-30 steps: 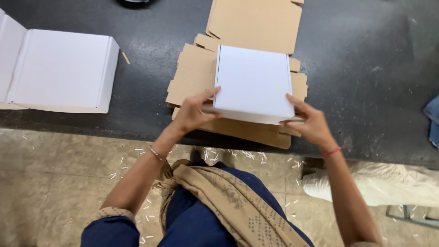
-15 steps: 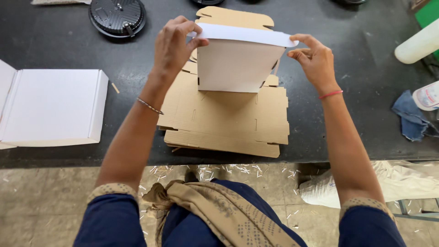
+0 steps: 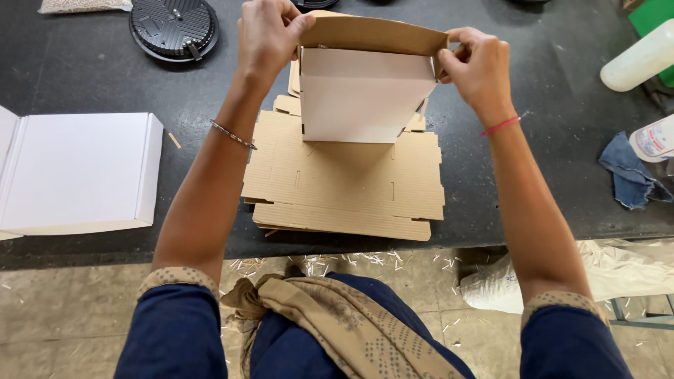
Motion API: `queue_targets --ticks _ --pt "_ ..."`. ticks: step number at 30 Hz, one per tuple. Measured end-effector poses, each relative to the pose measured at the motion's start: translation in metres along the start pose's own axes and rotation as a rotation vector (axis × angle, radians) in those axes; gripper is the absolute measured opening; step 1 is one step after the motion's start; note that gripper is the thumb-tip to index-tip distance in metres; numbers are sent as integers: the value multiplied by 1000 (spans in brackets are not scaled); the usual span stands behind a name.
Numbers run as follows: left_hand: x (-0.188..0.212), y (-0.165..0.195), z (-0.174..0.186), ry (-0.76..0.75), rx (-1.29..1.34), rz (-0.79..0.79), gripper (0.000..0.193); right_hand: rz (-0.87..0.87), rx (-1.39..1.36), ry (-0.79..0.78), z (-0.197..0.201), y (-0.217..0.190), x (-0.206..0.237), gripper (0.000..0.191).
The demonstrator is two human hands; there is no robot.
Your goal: The person folds and assembles white cardboard boxes at a workbench, places plastic-wrapped round LED panel lights into the boxes, and closes the box lids. They then wipe the surfaces of several panel lights with a blue cloth and wrap additional panels in clear plastic film.
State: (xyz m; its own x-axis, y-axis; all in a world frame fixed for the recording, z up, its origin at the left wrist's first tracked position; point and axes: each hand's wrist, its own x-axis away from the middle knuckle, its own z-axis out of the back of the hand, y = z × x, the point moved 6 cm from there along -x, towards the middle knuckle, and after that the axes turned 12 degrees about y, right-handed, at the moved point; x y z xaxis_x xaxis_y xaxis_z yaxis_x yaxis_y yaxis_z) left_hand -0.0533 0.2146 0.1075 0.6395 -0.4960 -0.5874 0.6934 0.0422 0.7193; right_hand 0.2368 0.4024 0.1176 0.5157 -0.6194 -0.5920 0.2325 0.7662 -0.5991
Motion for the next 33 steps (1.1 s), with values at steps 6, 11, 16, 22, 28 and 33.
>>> queue_targets --ticks 6,11,16,22,28,33 --pt "4 8 2 31 106 26 14 59 58 -5 6 -11 5 24" --pt "23 14 6 161 100 -190 6 57 43 40 9 -12 19 29" --pt "71 18 17 157 -16 -437 9 312 303 199 4 -17 66 18" --pt "84 27 14 223 -134 -701 42 225 144 173 1 9 63 29" --pt "65 -12 -19 -180 97 -138 75 -343 -494 175 -1 50 69 21" --pt "65 -27 -28 -150 61 -195 85 -311 -188 217 -39 44 117 13"
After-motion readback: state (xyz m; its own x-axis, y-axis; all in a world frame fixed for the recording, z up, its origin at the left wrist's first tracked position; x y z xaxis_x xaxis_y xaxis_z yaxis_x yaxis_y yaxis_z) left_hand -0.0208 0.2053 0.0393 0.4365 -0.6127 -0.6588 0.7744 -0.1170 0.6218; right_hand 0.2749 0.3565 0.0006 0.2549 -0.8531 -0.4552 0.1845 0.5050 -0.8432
